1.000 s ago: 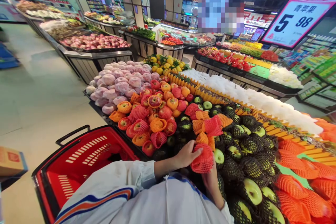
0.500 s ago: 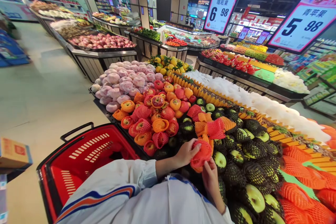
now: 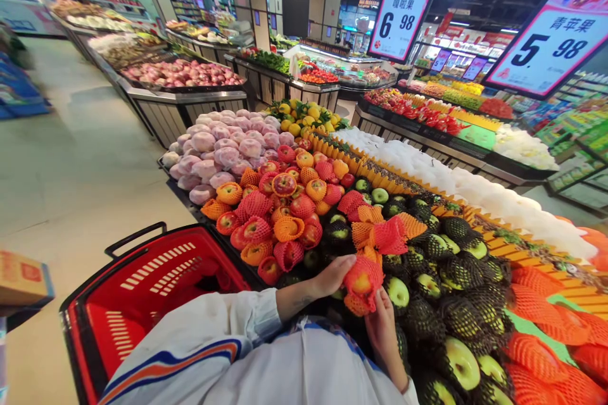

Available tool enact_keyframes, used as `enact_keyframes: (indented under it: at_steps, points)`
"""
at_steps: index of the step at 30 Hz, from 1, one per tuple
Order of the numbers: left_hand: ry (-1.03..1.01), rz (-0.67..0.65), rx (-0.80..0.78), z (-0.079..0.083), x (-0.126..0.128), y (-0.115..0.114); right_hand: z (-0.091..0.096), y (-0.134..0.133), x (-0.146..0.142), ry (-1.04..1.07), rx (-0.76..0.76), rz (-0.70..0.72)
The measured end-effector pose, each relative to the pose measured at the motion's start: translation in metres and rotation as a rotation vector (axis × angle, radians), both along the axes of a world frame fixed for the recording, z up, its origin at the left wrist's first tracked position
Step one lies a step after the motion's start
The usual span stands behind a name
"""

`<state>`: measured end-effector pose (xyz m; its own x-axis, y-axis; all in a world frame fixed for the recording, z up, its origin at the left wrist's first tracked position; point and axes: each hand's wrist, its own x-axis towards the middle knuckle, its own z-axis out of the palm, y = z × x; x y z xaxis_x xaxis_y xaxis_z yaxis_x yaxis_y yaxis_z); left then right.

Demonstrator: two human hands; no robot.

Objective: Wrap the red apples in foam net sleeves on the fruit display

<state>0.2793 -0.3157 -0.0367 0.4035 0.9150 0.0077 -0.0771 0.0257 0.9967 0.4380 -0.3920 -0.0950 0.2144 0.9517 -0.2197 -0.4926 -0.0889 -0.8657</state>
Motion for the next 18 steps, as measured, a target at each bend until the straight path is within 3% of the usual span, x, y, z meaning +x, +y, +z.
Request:
enact_keyframes:
  at_steps: [4,7,11,18]
  points:
    - [-0.059,-0.252,-0.057,0.007,-0.001,-0.009,-0.004,0.000,0.000,-0.014,0.016,-0.083]
    - [0.010,-0.307,0.014,0.013,-0.002,-0.016,-0.007,0.000,-0.001,-0.040,0.043,-0.095]
    - [0.144,-0.251,0.172,0.022,-0.001,-0.019,-0.015,-0.001,0.001,-0.075,0.041,-0.083]
    - [0.398,0.014,0.283,0.024,0.005,-0.018,-0.022,-0.004,0.001,-0.058,0.013,-0.068]
